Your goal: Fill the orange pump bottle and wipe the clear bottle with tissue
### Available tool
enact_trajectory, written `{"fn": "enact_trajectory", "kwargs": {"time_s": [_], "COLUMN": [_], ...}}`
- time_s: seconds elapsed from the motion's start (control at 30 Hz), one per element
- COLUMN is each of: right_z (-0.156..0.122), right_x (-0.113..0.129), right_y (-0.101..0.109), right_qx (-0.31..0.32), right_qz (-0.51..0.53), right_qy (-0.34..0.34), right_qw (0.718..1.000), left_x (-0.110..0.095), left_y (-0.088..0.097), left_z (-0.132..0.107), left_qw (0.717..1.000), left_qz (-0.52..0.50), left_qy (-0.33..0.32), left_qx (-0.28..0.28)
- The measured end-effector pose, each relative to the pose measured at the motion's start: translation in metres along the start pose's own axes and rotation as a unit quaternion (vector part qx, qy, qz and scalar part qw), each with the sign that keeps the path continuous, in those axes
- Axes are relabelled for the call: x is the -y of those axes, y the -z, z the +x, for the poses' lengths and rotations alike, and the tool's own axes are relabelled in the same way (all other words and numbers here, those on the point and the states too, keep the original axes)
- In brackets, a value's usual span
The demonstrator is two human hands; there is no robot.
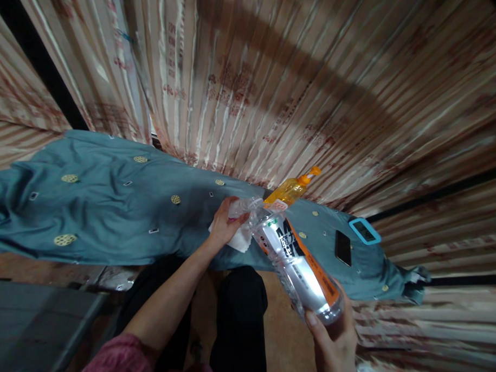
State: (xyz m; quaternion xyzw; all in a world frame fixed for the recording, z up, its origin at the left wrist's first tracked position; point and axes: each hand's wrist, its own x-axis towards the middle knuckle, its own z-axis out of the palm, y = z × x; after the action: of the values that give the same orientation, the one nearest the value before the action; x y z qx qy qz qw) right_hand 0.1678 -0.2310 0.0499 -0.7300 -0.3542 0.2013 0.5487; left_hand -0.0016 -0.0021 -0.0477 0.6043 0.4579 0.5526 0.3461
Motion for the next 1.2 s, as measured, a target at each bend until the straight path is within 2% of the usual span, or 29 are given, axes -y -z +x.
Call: {"fn": "enact_trajectory", "kwargs": {"time_s": [0.47, 0.87, 1.2], "right_z": [0.0, 0.009, 0.01], "right_x": [-0.004, -0.038, -0.043], "right_y": [0.0, 0.012, 0.015], "right_qx": [0.0, 0.037, 0.044], "right_qz": [-0.006, 0.035, 0.045], "right_qy": [0.012, 0.036, 0.031], "right_qw": [1.0, 0.998, 0.998], "left_x": [-0.003, 0.001, 0.001], "left_y": [0.003, 0.003, 0.003], "left_z": [0.001, 0.002, 0.002], "left_qw": [1.0, 1.0, 1.0], "left_qz": [0.011, 0.013, 0.022], "left_qy": [0.009, -0.001, 0.001], "left_qx": [0.005, 0.001, 0.01]}}
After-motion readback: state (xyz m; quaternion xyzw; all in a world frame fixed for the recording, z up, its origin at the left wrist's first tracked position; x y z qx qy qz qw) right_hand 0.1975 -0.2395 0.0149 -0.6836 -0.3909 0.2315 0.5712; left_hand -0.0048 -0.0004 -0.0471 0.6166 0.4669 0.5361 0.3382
